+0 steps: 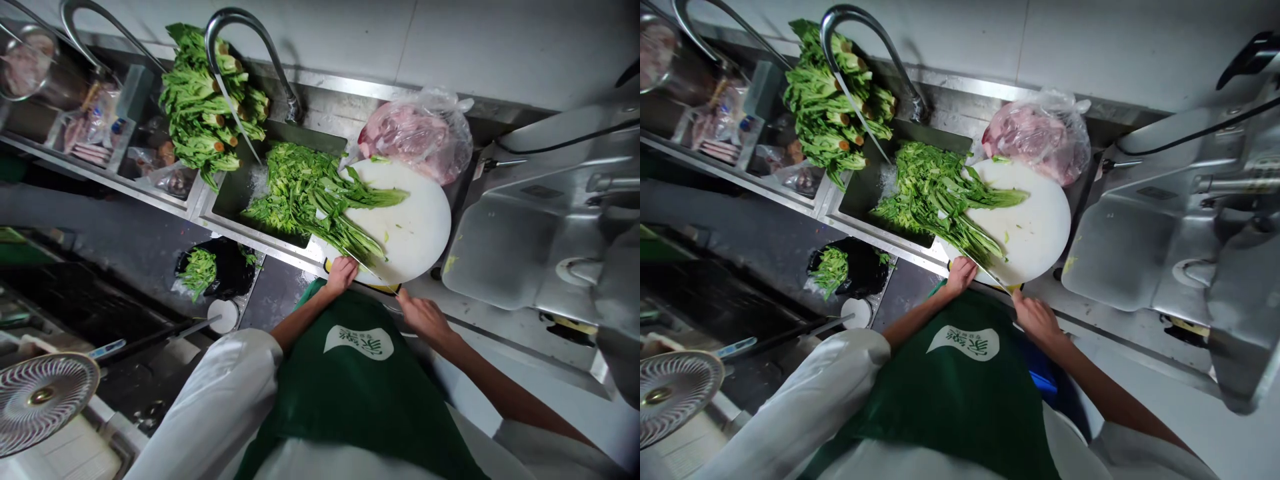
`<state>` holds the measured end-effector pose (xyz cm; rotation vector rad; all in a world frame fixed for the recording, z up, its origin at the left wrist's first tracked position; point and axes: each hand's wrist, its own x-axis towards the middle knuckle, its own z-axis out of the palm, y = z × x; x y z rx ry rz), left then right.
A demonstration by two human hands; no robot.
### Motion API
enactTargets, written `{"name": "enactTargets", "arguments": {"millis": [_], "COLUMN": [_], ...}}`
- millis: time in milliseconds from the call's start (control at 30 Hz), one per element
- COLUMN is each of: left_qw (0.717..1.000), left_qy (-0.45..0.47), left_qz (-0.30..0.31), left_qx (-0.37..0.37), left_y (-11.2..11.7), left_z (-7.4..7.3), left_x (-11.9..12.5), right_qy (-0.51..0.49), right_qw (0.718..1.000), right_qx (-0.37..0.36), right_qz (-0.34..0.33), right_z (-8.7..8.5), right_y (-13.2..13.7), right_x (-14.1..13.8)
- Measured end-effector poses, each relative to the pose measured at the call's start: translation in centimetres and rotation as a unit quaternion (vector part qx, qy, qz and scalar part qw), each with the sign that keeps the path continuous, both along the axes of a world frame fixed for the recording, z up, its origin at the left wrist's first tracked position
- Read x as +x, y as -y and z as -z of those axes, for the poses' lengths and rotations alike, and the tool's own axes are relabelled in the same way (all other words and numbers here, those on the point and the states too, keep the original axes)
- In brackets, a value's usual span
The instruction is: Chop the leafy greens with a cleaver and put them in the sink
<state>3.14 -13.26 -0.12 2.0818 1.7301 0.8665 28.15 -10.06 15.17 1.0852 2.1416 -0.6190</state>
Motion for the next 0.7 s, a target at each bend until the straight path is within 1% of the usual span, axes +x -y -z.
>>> {"name": "enactTargets", "arguments": {"millis": [100,233,333,433,533,600,700], "left_qw": [1.0,1.0,1.0,1.0,1.0,1.0,1.0], "left_qy": [0.001,0.002,0.001,0.0,0.0,-0.007,-0.014], "left_qz": [0.002,0.004,0.0,0.002,0.006,0.005,-0.008], "left_qx": [-0.006,-0.004,-0.014,-0.02,-0.013,-0.004,0.001], "left_y": [0.0,0.1,0.1,0.0,0.0,0.1,0.0], "left_z": [0.0,0.0,0.1,0.3,0.5,0.3,-0.7], "left_x": [0.0,0.0,0.0,0.0,-0.1,-0.2,-0.3], "right_qy": [-0.02,-0.009,-0.016,-0.02,-0.007,-0.012,-0.032], "right_qw": [1.0,0.999,0.999,0.999,0.999,0.999,0.996], "right_qx": [-0.005,-0.013,-0.013,-0.022,-0.017,-0.01,0.0], "right_qz": [0.014,0.028,0.026,0.039,0.045,0.047,0.077], "right_z": [0.0,0.4,0.3,0.1,0.3,0.2,-0.9], "right_y": [0.2,0.1,0.0,0.1,-0.1,-0.3,-0.5], "right_x": [0.2,-0.3,-0.1,0.2,-0.2,-0.3,0.9]}}
